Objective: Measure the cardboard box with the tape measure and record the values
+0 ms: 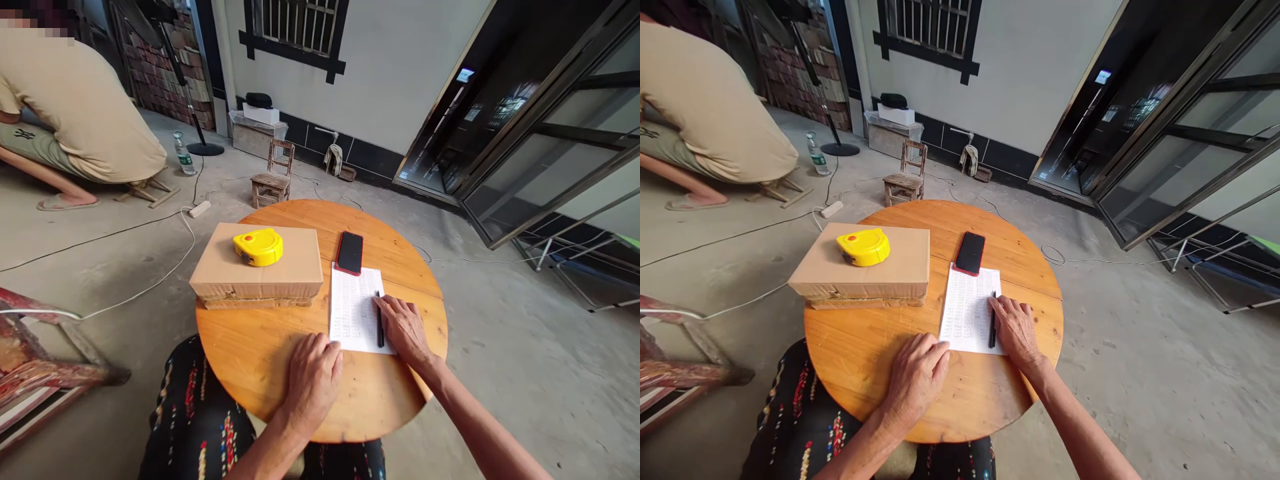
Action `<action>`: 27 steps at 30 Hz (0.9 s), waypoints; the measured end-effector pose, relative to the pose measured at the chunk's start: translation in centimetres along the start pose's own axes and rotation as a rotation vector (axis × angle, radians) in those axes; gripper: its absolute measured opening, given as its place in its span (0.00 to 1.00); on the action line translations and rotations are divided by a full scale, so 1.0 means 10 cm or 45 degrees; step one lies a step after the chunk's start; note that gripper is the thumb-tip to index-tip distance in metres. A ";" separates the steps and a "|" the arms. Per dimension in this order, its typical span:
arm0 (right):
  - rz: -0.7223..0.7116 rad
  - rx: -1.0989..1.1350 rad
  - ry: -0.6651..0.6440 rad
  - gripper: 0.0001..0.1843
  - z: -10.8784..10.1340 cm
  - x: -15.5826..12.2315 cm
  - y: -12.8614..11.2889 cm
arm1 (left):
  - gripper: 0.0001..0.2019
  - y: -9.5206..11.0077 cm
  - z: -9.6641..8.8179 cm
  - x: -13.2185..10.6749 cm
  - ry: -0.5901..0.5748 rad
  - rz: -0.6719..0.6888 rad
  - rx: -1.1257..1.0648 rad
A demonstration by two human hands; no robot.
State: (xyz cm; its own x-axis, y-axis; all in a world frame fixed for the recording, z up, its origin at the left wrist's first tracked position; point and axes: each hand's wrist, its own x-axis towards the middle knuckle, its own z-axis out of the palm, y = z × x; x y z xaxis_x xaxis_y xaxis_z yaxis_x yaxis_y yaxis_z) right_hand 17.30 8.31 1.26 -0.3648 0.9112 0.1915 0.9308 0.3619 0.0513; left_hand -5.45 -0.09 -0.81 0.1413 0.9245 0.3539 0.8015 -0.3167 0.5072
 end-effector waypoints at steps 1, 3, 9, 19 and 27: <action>0.017 0.022 -0.006 0.22 -0.01 0.01 0.00 | 0.09 0.00 0.00 0.00 -0.006 -0.005 -0.003; 0.060 0.078 -0.015 0.23 -0.03 0.03 0.01 | 0.09 0.00 0.01 -0.01 -0.013 -0.010 -0.007; 0.313 0.316 0.046 0.24 -0.10 0.23 0.09 | 0.10 -0.01 0.06 -0.02 0.049 0.003 -0.006; 0.631 1.065 0.344 0.18 0.20 0.88 0.22 | 0.14 0.15 -0.13 0.19 0.177 0.139 -0.230; 0.709 1.607 0.477 0.15 0.36 1.38 0.22 | 0.30 0.24 0.34 1.45 0.170 -0.271 -0.413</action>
State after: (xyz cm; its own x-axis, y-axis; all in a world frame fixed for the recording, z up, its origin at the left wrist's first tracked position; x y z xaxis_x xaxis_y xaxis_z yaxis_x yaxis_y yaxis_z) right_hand 14.26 22.38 0.47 0.2474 0.9572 0.1502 0.2324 0.0919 -0.9683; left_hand 0.49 13.24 2.85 -0.1019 0.9478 0.3021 0.5767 -0.1911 0.7943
